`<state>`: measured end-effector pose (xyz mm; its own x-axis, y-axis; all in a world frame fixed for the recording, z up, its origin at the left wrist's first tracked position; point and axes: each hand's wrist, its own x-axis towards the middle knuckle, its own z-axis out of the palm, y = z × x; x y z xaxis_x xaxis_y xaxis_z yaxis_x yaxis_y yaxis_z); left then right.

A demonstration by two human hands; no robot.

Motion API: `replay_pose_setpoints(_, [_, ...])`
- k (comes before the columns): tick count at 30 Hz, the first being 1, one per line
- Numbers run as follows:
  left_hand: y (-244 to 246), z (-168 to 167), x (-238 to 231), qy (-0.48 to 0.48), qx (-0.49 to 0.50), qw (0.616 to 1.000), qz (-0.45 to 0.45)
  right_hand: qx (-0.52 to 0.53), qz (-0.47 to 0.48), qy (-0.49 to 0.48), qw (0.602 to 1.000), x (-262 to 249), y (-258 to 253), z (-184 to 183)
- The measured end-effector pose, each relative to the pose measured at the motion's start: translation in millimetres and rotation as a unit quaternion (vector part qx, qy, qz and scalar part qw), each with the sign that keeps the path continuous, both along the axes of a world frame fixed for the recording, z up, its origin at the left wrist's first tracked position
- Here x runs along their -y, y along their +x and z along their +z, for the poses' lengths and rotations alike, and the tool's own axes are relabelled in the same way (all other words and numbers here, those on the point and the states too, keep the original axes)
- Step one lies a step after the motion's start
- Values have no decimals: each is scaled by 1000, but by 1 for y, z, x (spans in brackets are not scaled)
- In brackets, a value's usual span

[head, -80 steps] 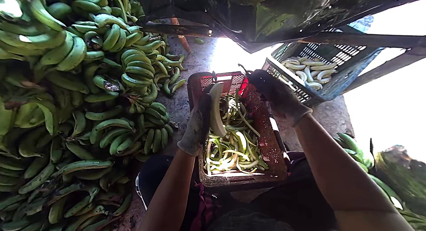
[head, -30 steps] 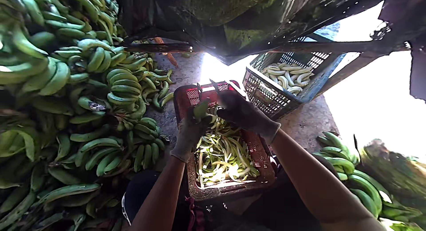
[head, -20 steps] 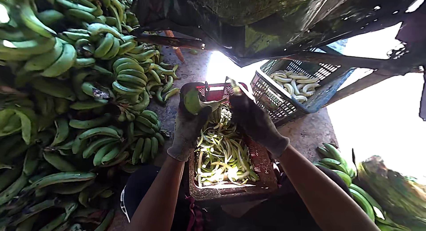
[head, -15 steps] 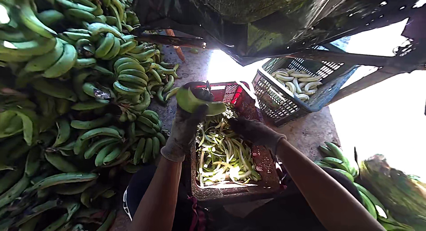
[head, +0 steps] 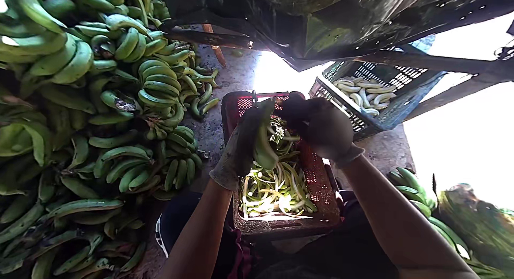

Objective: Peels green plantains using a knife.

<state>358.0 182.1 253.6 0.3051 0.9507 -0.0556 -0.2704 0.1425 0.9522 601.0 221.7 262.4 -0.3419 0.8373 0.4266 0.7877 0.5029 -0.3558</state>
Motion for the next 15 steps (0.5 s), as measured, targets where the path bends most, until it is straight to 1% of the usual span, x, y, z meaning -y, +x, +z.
replay_pose_setpoints(2, [-4, 0, -4, -23, 9, 999, -37, 4, -17, -26, 1000, -2, 1, 0])
replay_pose_setpoints(3, [-5, 2, -4, -28, -7, 999, -42, -2, -35, -52, 998, -3, 2, -1])
replay_pose_setpoints(5, [-7, 8, -1, -45, -28, 996, -67, -38, -106, -122, 986, -14, 11, -1])
replay_pose_setpoints(6, [-8, 11, 1, -60, -29, 995, -80, -46, -122, -128, 983, -22, 22, 2])
replay_pose_setpoints(8, [-14, 11, 0, -55, -41, 995, -70, -55, -87, -124, 987, -25, 43, 5])
replay_pose_setpoints(9, [-17, 8, -1, -50, -47, 997, -43, -64, -64, -135, 987, -19, 44, 6])
replay_pose_setpoints(10, [-19, 4, -3, -49, -37, 998, -13, -73, -43, -155, 984, -9, 37, 6])
replay_pose_setpoints(12, [-24, -2, -4, -26, -36, 997, 59, -91, 21, -189, 978, 16, 8, 4])
replay_pose_setpoints(13, [-25, -4, -4, -11, -35, 995, 91, -77, 51, -207, 974, 26, -5, 5])
replay_pose_setpoints(15, [-24, -4, -4, 20, -53, 987, 152, -49, 106, -200, 973, 39, -19, 0])
